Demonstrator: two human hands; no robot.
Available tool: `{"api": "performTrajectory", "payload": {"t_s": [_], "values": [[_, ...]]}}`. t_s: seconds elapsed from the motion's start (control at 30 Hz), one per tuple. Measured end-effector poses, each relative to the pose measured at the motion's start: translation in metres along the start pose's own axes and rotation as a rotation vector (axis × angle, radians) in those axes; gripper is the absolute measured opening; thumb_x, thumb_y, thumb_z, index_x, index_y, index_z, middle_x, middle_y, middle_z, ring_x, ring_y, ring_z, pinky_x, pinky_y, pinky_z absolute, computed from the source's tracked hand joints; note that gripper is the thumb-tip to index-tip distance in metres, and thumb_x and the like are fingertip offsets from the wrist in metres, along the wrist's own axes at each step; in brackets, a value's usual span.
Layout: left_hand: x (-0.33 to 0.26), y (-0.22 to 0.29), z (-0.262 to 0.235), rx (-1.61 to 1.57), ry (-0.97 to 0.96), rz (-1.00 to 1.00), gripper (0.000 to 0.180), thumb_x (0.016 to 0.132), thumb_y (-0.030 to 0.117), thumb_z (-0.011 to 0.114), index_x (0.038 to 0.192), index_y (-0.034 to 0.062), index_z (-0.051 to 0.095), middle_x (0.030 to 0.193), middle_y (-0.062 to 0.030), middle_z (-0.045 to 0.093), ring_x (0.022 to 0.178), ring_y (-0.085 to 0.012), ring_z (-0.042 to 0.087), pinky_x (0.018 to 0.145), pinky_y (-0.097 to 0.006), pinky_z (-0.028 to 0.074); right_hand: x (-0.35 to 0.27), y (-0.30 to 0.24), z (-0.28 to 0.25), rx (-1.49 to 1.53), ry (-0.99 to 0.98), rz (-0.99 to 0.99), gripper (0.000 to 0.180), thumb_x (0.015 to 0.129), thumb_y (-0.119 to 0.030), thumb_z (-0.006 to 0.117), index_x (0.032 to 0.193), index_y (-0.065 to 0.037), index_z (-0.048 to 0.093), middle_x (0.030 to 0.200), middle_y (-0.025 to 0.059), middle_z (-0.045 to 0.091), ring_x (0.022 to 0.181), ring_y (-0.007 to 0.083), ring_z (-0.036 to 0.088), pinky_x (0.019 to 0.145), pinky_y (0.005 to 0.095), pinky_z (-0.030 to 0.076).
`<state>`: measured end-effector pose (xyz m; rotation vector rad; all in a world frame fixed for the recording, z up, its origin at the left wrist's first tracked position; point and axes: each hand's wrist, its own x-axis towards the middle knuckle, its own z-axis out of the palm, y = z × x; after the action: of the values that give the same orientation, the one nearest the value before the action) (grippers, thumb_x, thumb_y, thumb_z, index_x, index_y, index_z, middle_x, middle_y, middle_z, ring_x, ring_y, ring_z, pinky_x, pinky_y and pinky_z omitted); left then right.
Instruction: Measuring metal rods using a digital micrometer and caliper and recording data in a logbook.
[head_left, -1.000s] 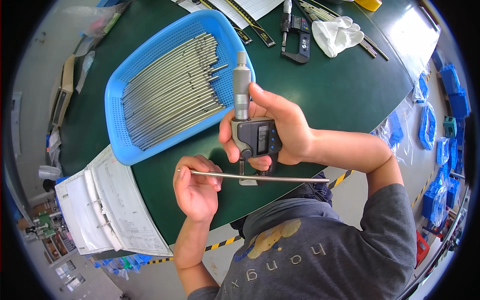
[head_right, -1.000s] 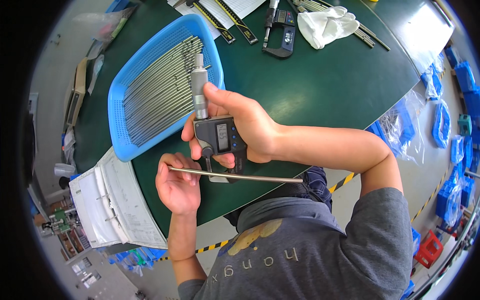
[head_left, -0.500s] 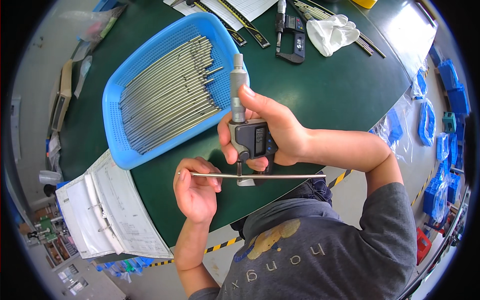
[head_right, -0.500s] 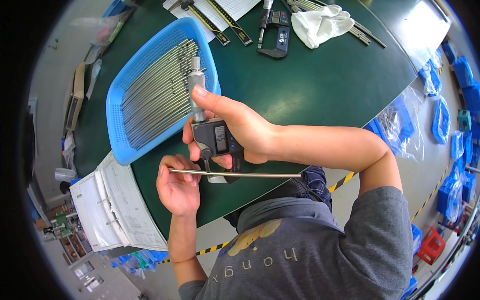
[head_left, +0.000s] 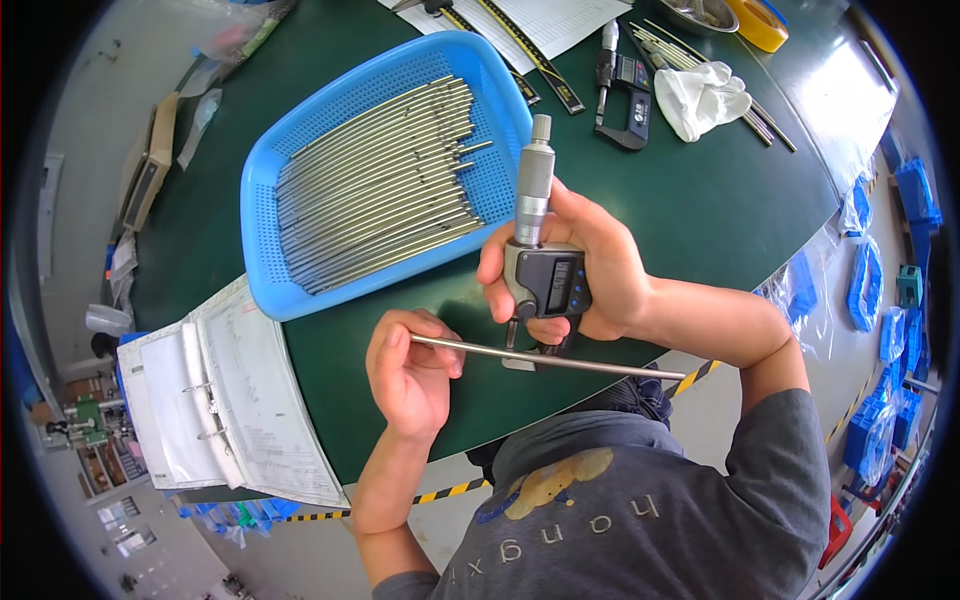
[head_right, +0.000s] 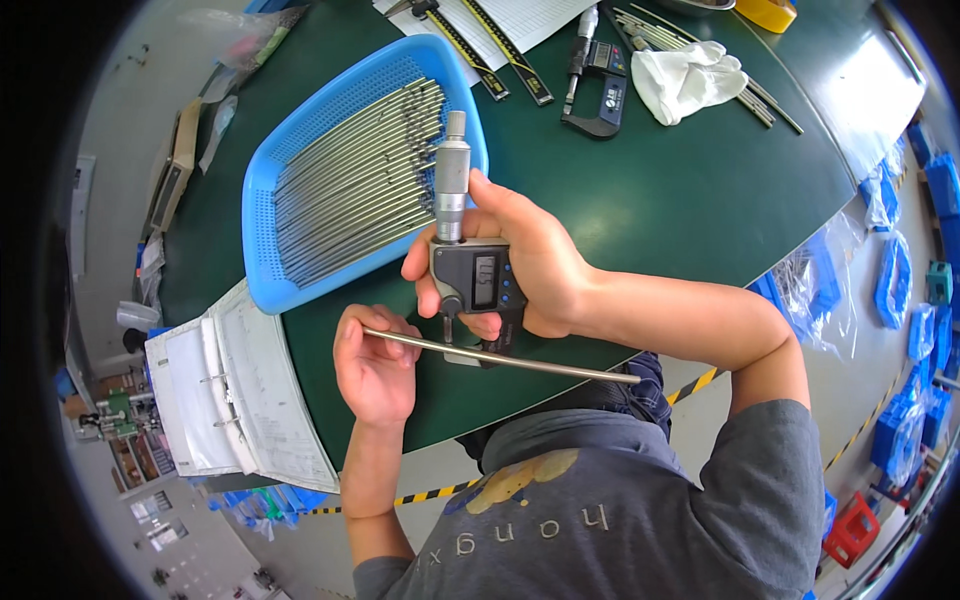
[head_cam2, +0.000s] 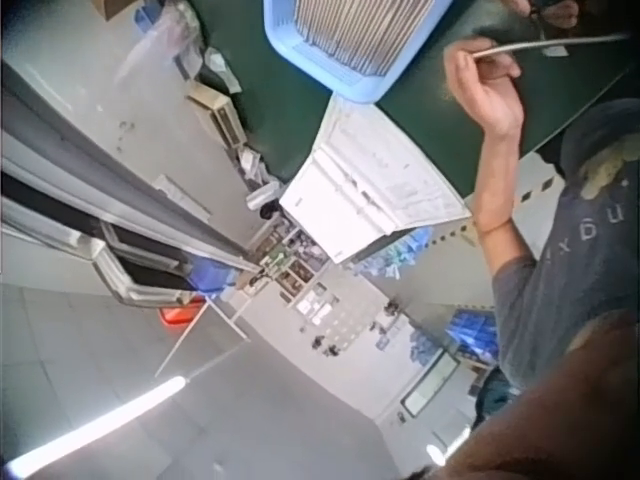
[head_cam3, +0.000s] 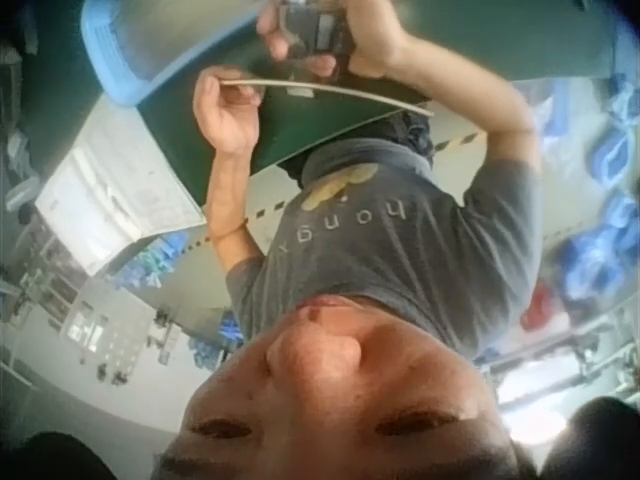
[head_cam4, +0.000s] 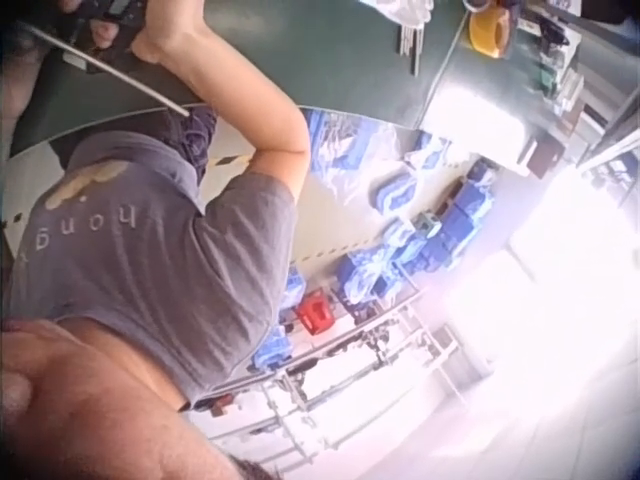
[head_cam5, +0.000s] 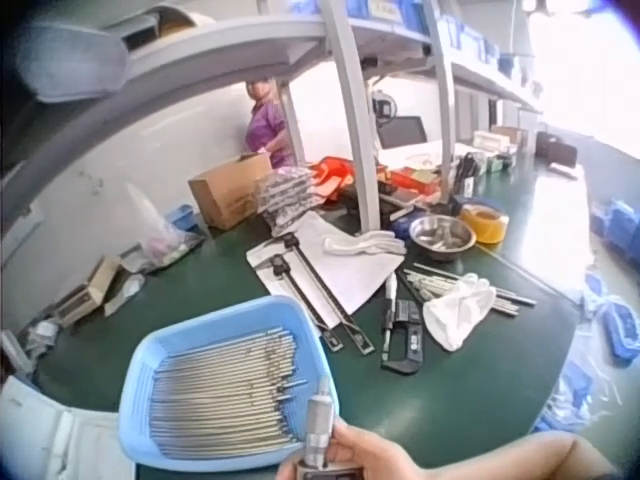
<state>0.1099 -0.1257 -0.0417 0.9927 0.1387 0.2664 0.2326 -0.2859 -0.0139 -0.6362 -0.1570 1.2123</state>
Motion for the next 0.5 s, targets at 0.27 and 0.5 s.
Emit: {"api": "performTrajectory", "payload": {"t_s": [0.27,0.5], "values": [[-0.0003,-0.0031,0.0060,0.009,-0.040,-0.058,0.030,0.090,0.020,0.032,0.084,-0.0037,0.049,0.067,-0.0132,0.052,0.055,-0.0172,0.051,0.053,-0.026,0.043,0.0025,-0.0005,0.0030,-0.008,0.020,-0.055,0.070,0.085,-0.060,0.019,0.089,0.002,0.053,0.070,0.0159,0.056,0.041,0.0151,0.043,0.036,0.0232,0.036],[-0.0011,-0.0030,0.0062,0.025,-0.055,-0.077,0.030,0.090,0.021,0.032,0.084,-0.0037,0.049,0.070,-0.0138,0.051,0.055,-0.0177,0.051,0.053,-0.027,0.044,0.0037,0.0004,0.0007,-0.124,0.023,-0.070,0.071,0.084,-0.063,0.024,0.089,0.001,0.053,0.070,0.0153,0.057,0.041,0.0146,0.044,0.036,0.0229,0.037]]}}
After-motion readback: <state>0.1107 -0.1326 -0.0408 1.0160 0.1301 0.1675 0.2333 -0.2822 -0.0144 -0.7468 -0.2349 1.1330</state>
